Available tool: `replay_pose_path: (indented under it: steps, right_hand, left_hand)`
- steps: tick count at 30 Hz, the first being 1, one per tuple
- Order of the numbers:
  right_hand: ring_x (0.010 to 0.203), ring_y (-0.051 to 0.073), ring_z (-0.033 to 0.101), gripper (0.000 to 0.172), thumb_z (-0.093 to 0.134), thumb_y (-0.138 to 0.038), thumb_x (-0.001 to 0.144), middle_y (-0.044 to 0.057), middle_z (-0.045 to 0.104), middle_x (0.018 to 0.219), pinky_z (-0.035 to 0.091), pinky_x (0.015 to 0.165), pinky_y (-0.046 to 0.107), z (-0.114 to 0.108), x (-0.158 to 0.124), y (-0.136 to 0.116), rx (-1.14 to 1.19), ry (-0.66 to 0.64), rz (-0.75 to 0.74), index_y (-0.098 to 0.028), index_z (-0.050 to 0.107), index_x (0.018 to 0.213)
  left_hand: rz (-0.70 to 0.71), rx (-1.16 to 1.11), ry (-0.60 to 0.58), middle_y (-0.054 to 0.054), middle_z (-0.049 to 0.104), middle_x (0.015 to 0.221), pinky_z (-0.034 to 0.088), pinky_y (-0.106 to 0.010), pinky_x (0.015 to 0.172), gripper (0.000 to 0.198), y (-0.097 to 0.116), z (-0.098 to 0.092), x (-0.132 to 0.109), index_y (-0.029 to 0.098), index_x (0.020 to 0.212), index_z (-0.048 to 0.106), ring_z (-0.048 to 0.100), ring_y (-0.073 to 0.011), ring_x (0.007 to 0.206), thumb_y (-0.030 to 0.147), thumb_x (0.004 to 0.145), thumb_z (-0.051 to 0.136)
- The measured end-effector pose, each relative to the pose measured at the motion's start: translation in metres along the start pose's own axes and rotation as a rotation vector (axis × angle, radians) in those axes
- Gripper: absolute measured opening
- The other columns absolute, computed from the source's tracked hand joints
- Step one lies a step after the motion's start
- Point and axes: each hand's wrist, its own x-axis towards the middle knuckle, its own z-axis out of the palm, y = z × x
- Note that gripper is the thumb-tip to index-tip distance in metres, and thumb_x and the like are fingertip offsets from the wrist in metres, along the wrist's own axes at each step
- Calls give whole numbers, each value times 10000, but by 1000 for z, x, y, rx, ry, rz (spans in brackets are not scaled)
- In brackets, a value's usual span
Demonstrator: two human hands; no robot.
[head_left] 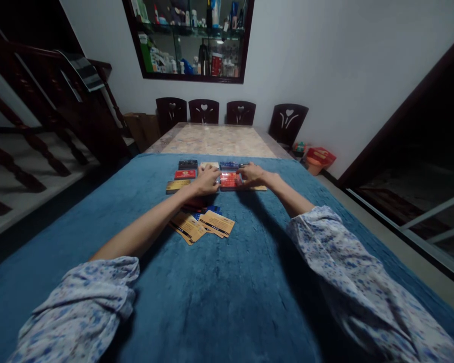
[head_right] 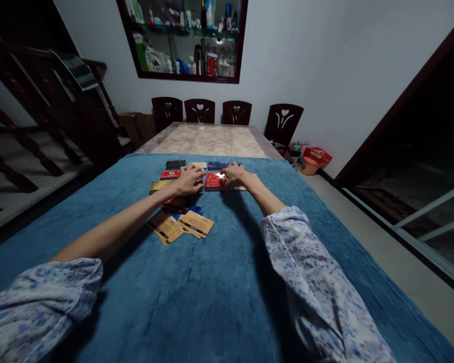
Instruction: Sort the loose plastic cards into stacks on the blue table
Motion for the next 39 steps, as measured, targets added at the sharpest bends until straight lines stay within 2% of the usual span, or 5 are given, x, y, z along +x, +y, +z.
replay_pose_path:
  steps: [3,7,12,21,39]
  right_hand:
    - [1140,321,545,522,686,-339,845,141,683,1265,429,834,343,-4,-8,-5,-3,68,-15,-185,636,1341]
    - [1109,293,535,358,649,-249,870,129,704,1206,388,797,320,-7,-19,-20,5,165,-90,-178,704,1216]
    - [1016,264,547,205,617,-181,872,124,713,1069,339,736,312,-9,-33,-43,19,214,-167,-164,743,1033]
    - [907,213,568,208,580,-70,841,112,722,974,366,792,307,3,-44,-82,126,257,-358,-142,757,924]
    - [989,236,527,206,589,-293,962,119,702,1089,340,741,327,28,-66,-143,137,268,-413,-174,733,1049]
  left_hand:
    - [51,0,69,-164,642,1194,352,-524,933,293,-2,-4,-14,174,1125,697,463,-358,1194,227,871,560]
    - [94,-14,153,-144,660,1137,343,-498,908,240,-4,-8,-32,181,1061,704,483,-329,1136,197,912,516]
    - [70,0,156,-141,671,1087,345,-495,902,170,-3,-14,-55,159,938,685,503,-320,1083,158,902,519]
    - [73,-5,199,-115,662,979,342,-466,884,157,-12,-12,-102,173,866,657,513,-285,995,149,911,508]
    - [-11,-125,141,-91,721,983,342,-469,907,233,-30,-19,-189,199,939,712,565,-261,993,247,953,484]
